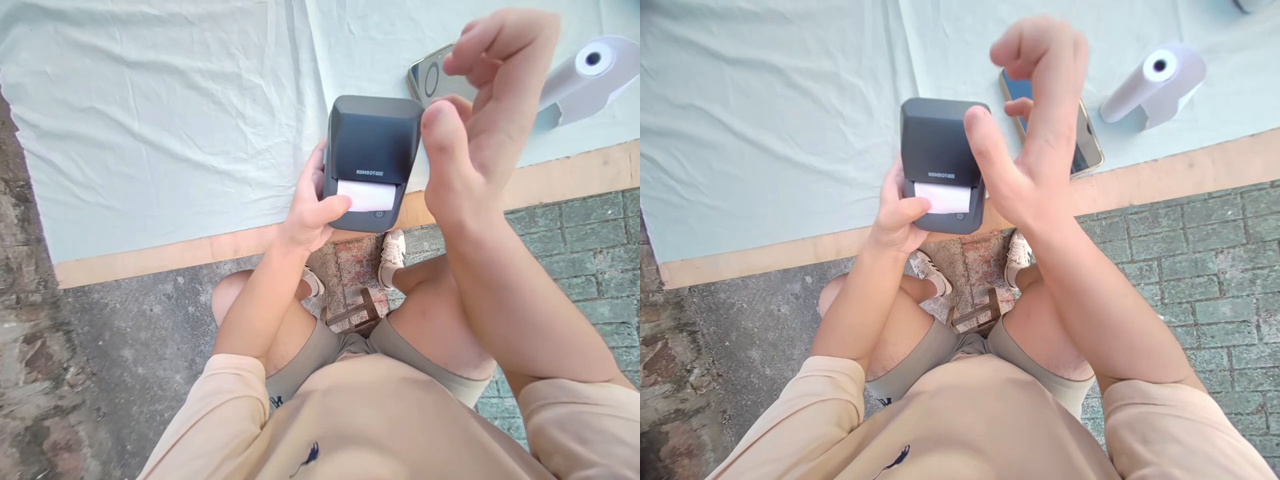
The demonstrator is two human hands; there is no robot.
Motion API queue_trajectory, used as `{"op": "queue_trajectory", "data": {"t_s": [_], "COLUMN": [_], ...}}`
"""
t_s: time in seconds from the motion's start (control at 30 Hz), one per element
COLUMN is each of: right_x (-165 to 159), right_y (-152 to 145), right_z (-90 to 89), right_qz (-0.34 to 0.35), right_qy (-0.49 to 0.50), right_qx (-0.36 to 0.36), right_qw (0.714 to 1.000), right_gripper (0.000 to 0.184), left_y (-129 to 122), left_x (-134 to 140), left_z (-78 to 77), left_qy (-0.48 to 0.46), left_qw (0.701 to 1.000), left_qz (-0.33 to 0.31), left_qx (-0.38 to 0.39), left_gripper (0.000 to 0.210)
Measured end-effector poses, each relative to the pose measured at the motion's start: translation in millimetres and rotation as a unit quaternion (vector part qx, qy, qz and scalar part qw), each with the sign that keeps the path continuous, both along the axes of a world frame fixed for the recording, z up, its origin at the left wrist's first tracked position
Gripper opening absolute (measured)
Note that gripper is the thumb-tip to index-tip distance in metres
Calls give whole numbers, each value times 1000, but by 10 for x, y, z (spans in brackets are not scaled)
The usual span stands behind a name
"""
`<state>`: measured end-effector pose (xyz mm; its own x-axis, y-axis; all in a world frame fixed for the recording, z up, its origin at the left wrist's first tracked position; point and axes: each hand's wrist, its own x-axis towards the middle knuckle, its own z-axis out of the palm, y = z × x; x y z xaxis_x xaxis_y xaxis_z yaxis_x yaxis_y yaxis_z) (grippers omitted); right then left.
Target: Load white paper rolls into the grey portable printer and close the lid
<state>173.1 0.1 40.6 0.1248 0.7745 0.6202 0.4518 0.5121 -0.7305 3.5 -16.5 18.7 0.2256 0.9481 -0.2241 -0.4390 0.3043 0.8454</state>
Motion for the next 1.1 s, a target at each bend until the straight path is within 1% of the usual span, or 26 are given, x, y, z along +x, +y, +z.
{"op": "queue_trajectory", "data": {"t_s": [0.07,0.17,0.23,0.3,0.37,0.43,0.5,0.63,0.7,0.77,0.83,0.9,0.97,1.03,1.1], "right_x": [17,30,37,47,52,45,31,26,43,59,66,68,72,83,91], "right_y": [4,0,-2,-4,-6,-11,-17,-18,-17,-22,-30,-35,-31,-16,2], "right_z": [-23,-14,21,60,89,99,94,69,67,82,113,140,144,118,74], "right_qz": [55,134,157,155,130,98,83,93,106,135,172,187,180,180,198], "right_qy": [1,-22,-59,-90,-97,-84,-63,-33,-19,-18,-10,29,83,110,116], "right_qx": [-53,-111,-141,-139,-119,-102,-100,-112,-123,-158,-209,-259,-301,-334,-348], "right_qw": [997,985,976,974,980,986,990,989,987,978,963,947,933,919,909], "right_gripper": [32,50,62,67,64,58,52,47,49,52,55,56,60,69,78], "left_y": [-10,-20,-20,-16,-10,-7,-9,-16,-10,8,31,47,49,43,41], "left_x": [-5,-31,-51,-64,-69,-70,-71,-75,-80,-88,-97,-99,-91,-71,-42], "left_z": [15,5,-21,-52,-75,-87,-85,-72,-91,-134,-182,-202,-174,-110,-44], "left_qy": [-2,1,2,-1,-2,6,18,20,7,-7,-14,-19,-27,-49,-92], "left_qw": [1000,1000,1000,999,999,999,999,999,998,997,996,996,997,997,995], "left_qz": [-12,-12,-10,-17,-22,-19,-14,-24,-34,-44,-54,-55,-47,-40,-38], "left_qx": [5,7,16,32,40,37,32,39,49,57,64,70,60,39,22], "left_gripper": [80,79,73,67,63,60,61,65,64,70,80,86,80,62,41]}}
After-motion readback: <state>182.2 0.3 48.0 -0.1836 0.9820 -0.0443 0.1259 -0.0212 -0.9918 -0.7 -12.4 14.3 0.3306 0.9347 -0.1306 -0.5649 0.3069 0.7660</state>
